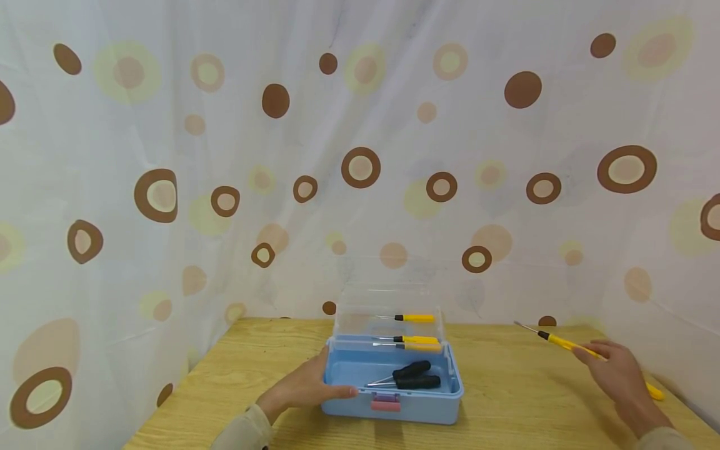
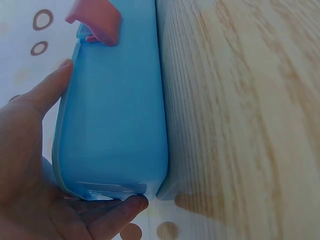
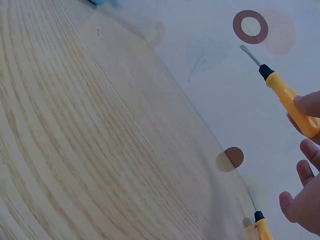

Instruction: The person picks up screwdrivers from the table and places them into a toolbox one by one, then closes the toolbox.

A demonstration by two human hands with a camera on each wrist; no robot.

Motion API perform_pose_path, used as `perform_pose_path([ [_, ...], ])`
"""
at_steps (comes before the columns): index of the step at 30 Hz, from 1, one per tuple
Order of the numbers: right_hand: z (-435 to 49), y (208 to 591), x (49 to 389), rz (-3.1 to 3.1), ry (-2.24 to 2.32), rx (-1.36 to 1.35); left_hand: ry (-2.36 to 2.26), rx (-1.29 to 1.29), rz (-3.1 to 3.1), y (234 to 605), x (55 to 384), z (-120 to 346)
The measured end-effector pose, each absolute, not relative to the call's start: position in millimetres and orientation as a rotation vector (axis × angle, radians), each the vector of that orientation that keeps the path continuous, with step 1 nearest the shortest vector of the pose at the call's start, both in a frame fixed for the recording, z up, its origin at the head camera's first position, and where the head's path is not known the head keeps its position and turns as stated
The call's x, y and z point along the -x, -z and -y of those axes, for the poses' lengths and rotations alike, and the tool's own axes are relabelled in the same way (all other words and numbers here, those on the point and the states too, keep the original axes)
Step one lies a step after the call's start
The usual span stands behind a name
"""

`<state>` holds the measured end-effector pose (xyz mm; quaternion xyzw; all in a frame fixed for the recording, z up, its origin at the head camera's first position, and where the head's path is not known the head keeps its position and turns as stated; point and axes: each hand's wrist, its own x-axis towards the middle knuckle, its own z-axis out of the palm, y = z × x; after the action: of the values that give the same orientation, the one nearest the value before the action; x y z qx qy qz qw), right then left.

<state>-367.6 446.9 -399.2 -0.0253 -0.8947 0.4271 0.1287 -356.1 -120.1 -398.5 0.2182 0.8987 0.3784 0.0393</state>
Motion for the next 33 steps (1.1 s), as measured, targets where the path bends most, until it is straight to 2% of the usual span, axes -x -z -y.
perform_pose_path([
  [10,-436.2,391.2,374.5,2.673,-1.272,-0.121,-1.180,-0.685,-2.736,398.3,357.6,121.0],
  [33,-391.6,381.9,384.9,2.670,-1.309,-0.254,-1.177,-0.702,-2.736,399.2,357.6,120.9],
])
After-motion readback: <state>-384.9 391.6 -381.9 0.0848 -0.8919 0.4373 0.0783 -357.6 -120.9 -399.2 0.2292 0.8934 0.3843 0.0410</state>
